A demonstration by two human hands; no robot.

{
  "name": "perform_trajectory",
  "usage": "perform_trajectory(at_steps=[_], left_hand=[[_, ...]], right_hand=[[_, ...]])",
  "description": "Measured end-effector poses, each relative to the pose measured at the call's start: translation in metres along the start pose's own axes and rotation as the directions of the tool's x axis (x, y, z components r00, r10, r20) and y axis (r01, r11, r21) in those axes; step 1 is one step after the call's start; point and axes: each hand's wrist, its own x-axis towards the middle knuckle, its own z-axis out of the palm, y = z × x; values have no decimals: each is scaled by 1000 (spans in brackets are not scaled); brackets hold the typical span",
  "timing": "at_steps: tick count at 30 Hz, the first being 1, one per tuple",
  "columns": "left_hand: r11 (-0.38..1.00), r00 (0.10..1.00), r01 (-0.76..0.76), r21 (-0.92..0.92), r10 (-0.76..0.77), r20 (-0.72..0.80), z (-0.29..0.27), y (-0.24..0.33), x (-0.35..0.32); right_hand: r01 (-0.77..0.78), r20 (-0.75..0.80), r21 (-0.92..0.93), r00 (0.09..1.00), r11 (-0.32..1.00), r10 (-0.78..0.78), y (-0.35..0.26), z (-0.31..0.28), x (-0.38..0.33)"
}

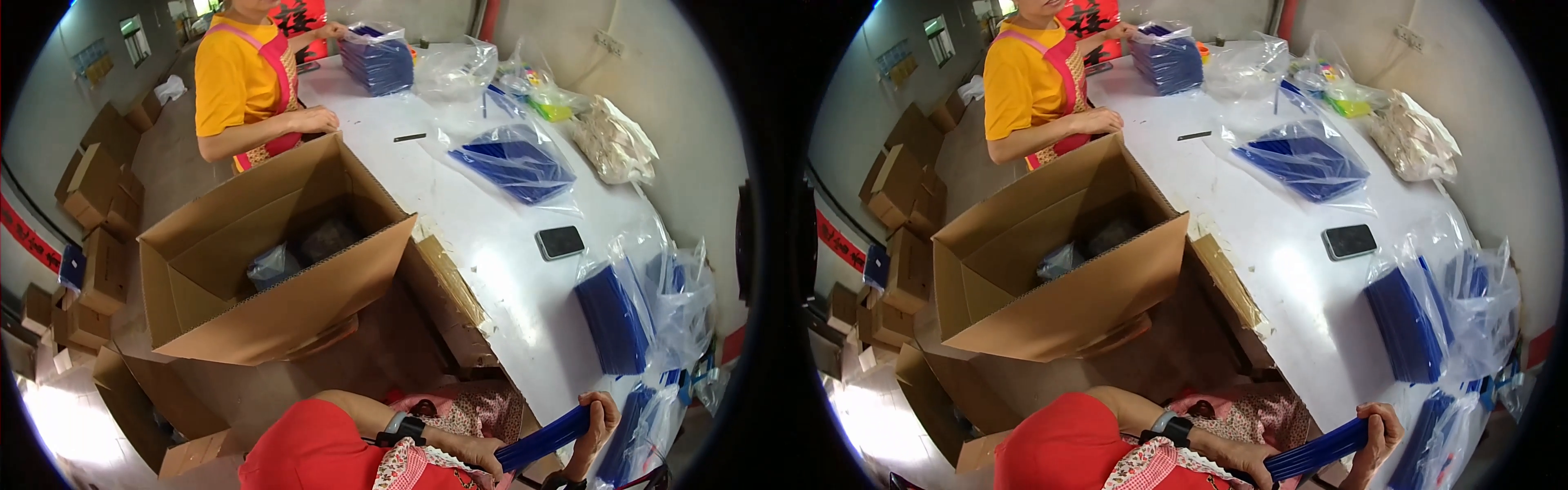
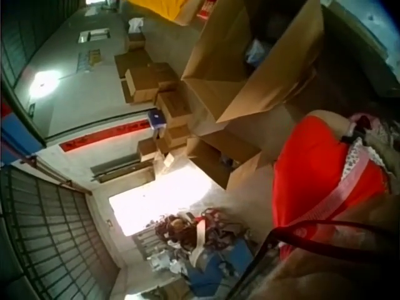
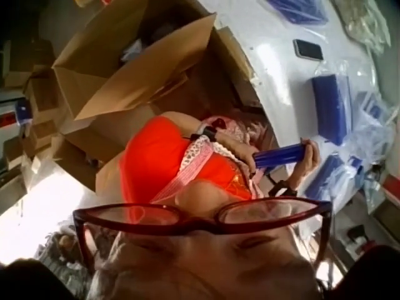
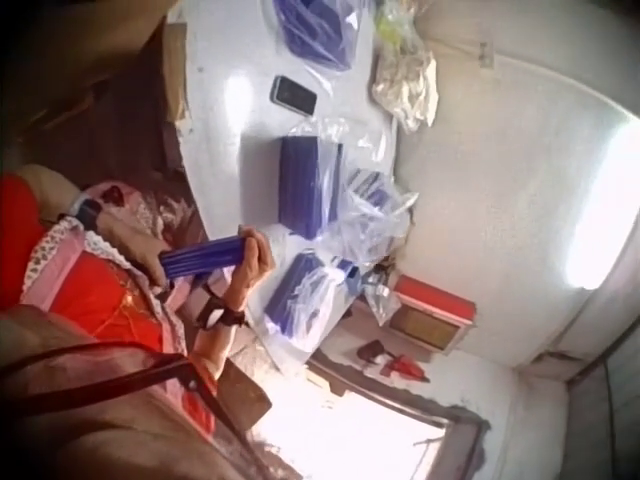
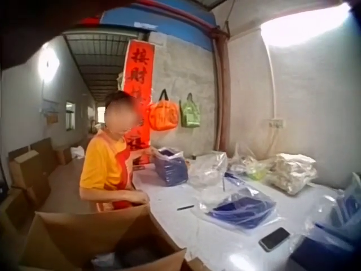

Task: The person gathers blue straws by hand, aligns them into a bundle, and places the bundle into a plastic bag. They then repeat this process, organizing more straws into bundles and placing them into bags on the table.

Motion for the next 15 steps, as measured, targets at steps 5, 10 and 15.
perform_trajectory(at_steps=[5,10,15], left_hand=[[1000,1000,-5,-17,5,-19,-19,51,-66],[980,999,-47,-194,48,-2,-55,52,-94],[984,999,-52,-169,53,-3,-93,68,-121]], right_hand=[[-63,-7,-62,998,996,63,-2,67,22],[-126,-10,-102,992,987,126,13,109,38],[-165,-5,-120,986,979,165,34,145,59]])
